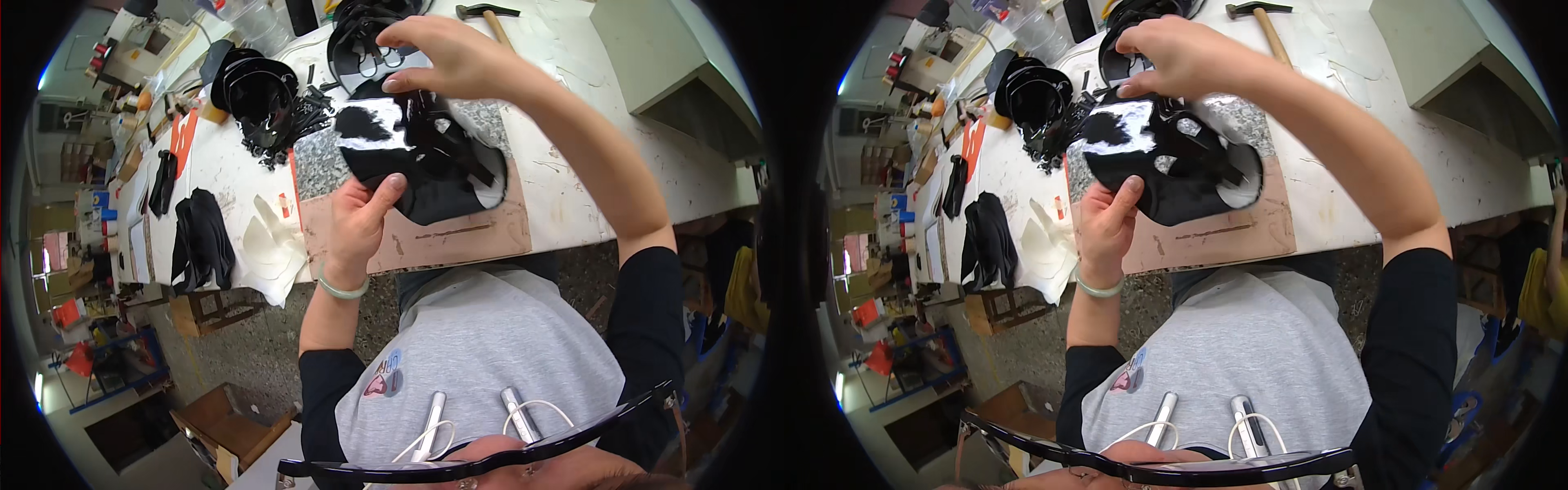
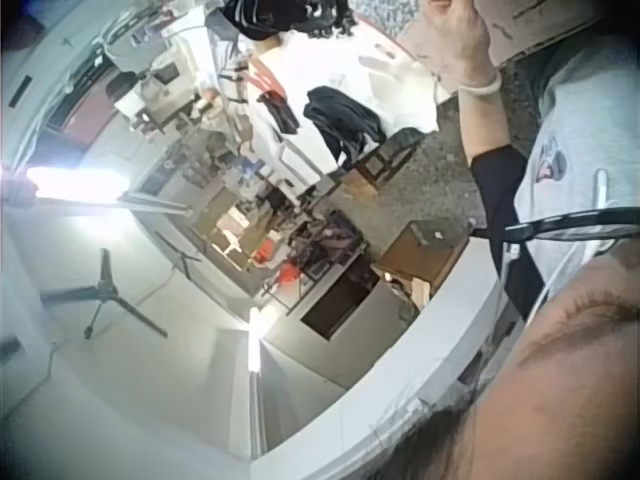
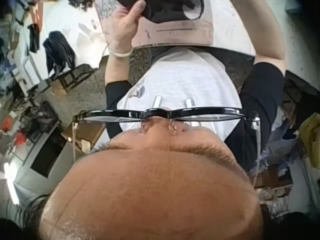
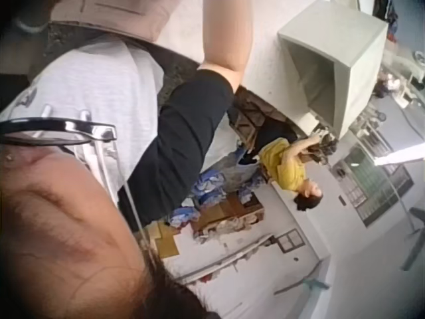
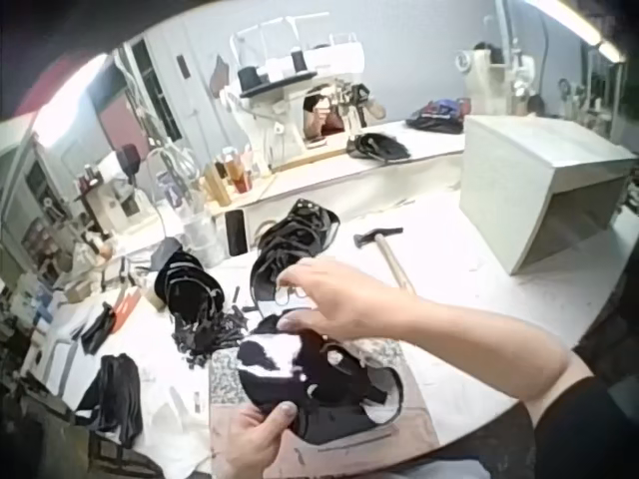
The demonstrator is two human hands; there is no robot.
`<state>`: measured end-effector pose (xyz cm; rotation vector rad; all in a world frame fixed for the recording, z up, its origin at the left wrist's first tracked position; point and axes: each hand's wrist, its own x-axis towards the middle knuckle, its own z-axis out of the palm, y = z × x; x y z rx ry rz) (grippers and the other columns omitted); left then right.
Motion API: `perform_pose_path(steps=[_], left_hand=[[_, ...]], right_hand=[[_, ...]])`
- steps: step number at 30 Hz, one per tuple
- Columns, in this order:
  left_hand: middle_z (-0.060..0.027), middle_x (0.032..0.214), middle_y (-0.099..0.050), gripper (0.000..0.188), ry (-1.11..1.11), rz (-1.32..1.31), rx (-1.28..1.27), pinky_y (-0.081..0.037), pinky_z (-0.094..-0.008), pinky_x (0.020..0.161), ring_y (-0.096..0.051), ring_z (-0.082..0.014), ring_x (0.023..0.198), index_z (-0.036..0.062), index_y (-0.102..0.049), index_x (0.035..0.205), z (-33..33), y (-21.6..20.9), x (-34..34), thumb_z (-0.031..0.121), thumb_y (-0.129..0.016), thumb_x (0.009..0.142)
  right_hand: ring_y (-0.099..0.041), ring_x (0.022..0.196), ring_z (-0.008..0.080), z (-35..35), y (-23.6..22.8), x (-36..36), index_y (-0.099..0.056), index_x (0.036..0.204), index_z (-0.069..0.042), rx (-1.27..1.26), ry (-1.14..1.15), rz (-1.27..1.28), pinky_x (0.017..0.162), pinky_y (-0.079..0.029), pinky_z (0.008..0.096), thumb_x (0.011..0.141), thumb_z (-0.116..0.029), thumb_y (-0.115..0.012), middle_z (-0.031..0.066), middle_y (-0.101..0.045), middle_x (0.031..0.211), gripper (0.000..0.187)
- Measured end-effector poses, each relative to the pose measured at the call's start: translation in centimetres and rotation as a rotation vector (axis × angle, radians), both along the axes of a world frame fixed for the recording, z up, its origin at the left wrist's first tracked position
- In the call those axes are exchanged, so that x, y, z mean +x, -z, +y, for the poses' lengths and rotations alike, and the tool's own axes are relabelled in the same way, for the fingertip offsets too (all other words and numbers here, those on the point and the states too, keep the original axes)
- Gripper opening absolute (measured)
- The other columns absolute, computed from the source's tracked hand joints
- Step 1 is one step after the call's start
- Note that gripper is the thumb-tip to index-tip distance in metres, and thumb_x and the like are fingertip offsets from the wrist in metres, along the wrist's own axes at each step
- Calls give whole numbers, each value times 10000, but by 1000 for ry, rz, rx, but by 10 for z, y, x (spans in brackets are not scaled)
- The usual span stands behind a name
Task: The person assembles shoe upper components by aligning, folding, and pressing leather panels and internal linings together by hand on a work surface.
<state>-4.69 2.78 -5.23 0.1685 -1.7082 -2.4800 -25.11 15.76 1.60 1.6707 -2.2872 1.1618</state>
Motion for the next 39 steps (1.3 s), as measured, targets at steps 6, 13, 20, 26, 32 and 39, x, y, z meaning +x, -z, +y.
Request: perform_pose_path(steps=[6,13,20,26,32,39], left_hand=[[-94,974,-697,216,-125,-48,103,-548,-238,663,-678,-142,834,-6,-614,1118,-14,49,21,107,-626,935],[-137,1069,-669,237,-248,-20,175,-573,-289,762,-668,-196,951,-43,-589,1157,26,44,31,56,-587,943],[-153,1098,-646,309,-176,-321,454,-560,-363,842,-667,-242,947,-34,-530,1224,14,36,44,99,-543,945],[-124,942,-678,196,-233,-108,-32,-582,-340,770,-678,-213,866,-58,-596,1094,37,20,43,76,-547,959],[-83,1016,-674,205,-404,7,-203,-510,-277,806,-641,-159,890,-37,-610,1114,41,13,47,62,-608,934],[-129,1218,-578,409,-274,122,-290,-499,-323,902,-625,-205,980,-12,-426,1340,31,18,47,65,-553,959]], right_hand=[[-619,701,288,68,39,108,-639,855,-27,239,198,-157,632,-489,365,809,-341,-727,108,-612,760,329],[-566,609,280,74,75,140,-556,740,-45,-57,245,-295,557,-449,383,748,-193,-770,86,-540,691,261],[-633,684,288,83,79,145,-608,815,-24,117,33,-722,596,-479,372,766,-166,-748,125,-632,754,205],[-645,690,183,75,63,140,-637,817,-23,315,-18,-758,612,-490,300,805,-189,-753,79,-660,768,203],[-591,769,150,72,57,119,-617,774,-55,354,-214,-1053,727,-449,315,860,-304,-710,47,-641,778,279],[-573,730,169,63,67,114,-629,778,-54,75,-436,-915,673,-450,304,850,-322,-687,38,-634,765,284]])
